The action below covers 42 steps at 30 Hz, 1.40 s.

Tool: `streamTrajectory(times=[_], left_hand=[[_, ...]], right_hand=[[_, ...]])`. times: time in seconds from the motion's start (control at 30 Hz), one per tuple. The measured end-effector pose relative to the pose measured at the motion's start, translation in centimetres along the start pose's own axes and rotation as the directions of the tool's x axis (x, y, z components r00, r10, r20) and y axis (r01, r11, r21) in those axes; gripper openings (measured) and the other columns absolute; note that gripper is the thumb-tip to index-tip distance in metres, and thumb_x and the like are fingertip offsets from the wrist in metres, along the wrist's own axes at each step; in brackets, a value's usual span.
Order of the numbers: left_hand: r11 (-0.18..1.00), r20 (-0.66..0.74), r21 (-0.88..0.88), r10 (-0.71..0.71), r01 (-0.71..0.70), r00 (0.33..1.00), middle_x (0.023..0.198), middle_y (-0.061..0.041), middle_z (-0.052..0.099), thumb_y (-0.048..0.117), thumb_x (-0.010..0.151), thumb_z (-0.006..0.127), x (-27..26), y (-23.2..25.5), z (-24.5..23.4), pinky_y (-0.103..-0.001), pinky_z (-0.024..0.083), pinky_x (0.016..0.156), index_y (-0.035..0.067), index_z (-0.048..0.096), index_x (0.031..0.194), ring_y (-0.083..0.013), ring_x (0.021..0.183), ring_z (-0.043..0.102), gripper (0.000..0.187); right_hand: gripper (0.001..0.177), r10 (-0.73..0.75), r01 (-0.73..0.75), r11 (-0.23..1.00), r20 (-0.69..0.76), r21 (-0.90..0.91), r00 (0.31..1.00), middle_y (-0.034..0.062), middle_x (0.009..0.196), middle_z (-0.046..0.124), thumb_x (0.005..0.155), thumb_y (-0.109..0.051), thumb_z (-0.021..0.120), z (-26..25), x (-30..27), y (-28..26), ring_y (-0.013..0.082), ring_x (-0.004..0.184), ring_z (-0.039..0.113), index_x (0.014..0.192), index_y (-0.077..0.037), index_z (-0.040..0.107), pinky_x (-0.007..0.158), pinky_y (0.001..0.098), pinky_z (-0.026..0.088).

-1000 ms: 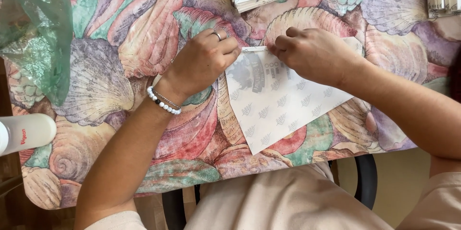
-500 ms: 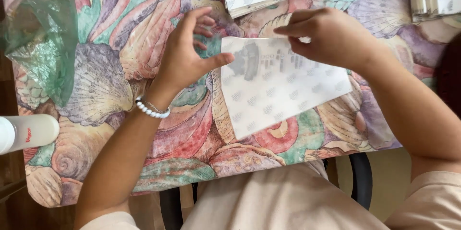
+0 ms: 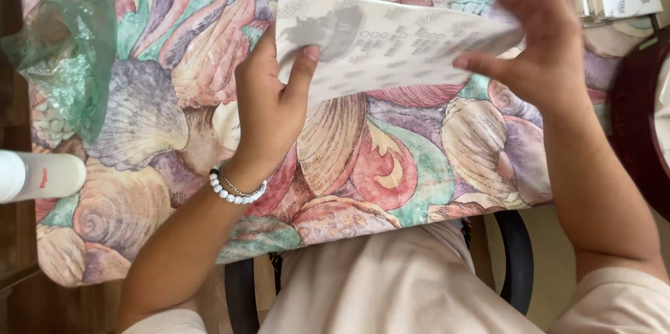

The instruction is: The person is manually folding printed paper sheets into a specific triangular shape on a table.

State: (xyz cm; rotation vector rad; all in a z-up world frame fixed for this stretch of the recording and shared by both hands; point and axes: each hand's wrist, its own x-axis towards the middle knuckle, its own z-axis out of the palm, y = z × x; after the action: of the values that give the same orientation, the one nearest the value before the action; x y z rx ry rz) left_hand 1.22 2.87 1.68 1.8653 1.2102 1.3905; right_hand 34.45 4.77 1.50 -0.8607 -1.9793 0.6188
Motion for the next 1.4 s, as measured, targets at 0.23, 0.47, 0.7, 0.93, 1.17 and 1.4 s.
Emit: streamTrajectory(times=[0.23,0.47,0.7,0.93,1.17,1.4], left_hand=[[0.993,-0.098,0.085,0.088,-0.080,0.991,0.113,-0.017,0.072,0.026,0.109,0.052,-1.5,-0.9,0.1,-0.038,0.064,0.092,-0.003,0.057,0.121,-0.0312,0.106,0.074,0.032],[0.989,-0.129,0.133,0.084,-0.067,0.988,0.106,-0.014,0.071,0.028,0.109,0.053,-1.7,-0.8,-0.1,-0.035,0.059,0.082,-0.002,0.057,0.117,-0.0278,0.099,0.072,0.031],[0.977,-0.148,0.174,0.147,-0.120,0.978,0.088,-0.009,0.062,0.022,0.110,0.053,-2.1,-2.3,0.7,-0.033,0.047,0.067,0.002,0.054,0.106,-0.0205,0.079,0.060,0.021],[0.997,-0.170,0.051,0.062,-0.054,0.983,0.094,-0.008,0.069,0.020,0.105,0.058,-1.7,-1.9,-0.1,-0.033,0.054,0.077,0.004,0.055,0.107,-0.0213,0.087,0.068,0.017],[0.999,-0.148,-0.005,0.052,-0.053,0.988,0.098,-0.008,0.071,0.019,0.105,0.059,-1.5,-1.8,-0.3,-0.032,0.056,0.077,0.005,0.056,0.107,-0.0205,0.089,0.071,0.015],[0.998,-0.122,-0.040,0.050,-0.055,0.991,0.099,-0.008,0.071,0.023,0.106,0.056,-1.5,-1.9,-0.4,-0.031,0.055,0.076,0.005,0.057,0.108,-0.0203,0.090,0.070,0.019]], right_hand=[[0.081,0.520,-0.386,0.752,-0.120,0.534,0.846,0.0174,0.156,0.045,0.084,0.018,0.072,4.9,-1.8,2.2,0.0236,0.120,0.060,0.155,-0.002,0.039,0.103,0.0300,0.062],[0.075,0.495,-0.379,0.799,-0.151,0.467,0.856,0.0151,0.131,0.061,0.089,0.014,0.074,4.9,-1.9,2.0,0.0201,0.108,0.065,0.155,-0.001,0.042,0.098,0.0300,0.063],[0.072,0.449,-0.381,0.827,-0.078,0.413,0.890,0.0223,0.150,0.053,0.088,0.013,0.072,5.1,-1.8,1.6,0.0234,0.115,0.064,0.152,0.005,0.039,0.100,0.0324,0.060],[0.073,0.050,-0.040,0.989,-0.072,0.140,0.996,0.0249,0.142,0.060,0.102,0.006,0.072,3.4,-1.4,1.1,0.0283,0.121,0.062,0.163,-0.006,0.034,0.105,0.0345,0.056],[0.039,-0.301,0.278,0.896,-0.013,-0.346,0.953,0.0354,0.135,0.060,0.107,-0.008,0.075,4.5,2.2,-2.7,0.0496,0.125,0.064,0.137,0.013,0.060,0.105,0.0557,0.059],[0.010,-0.446,0.405,0.855,-0.062,-0.326,0.893,0.0291,0.106,0.069,0.104,0.015,0.080,7.0,5.3,-3.7,0.0386,0.094,0.068,0.112,0.016,0.076,0.082,0.0441,0.057]])
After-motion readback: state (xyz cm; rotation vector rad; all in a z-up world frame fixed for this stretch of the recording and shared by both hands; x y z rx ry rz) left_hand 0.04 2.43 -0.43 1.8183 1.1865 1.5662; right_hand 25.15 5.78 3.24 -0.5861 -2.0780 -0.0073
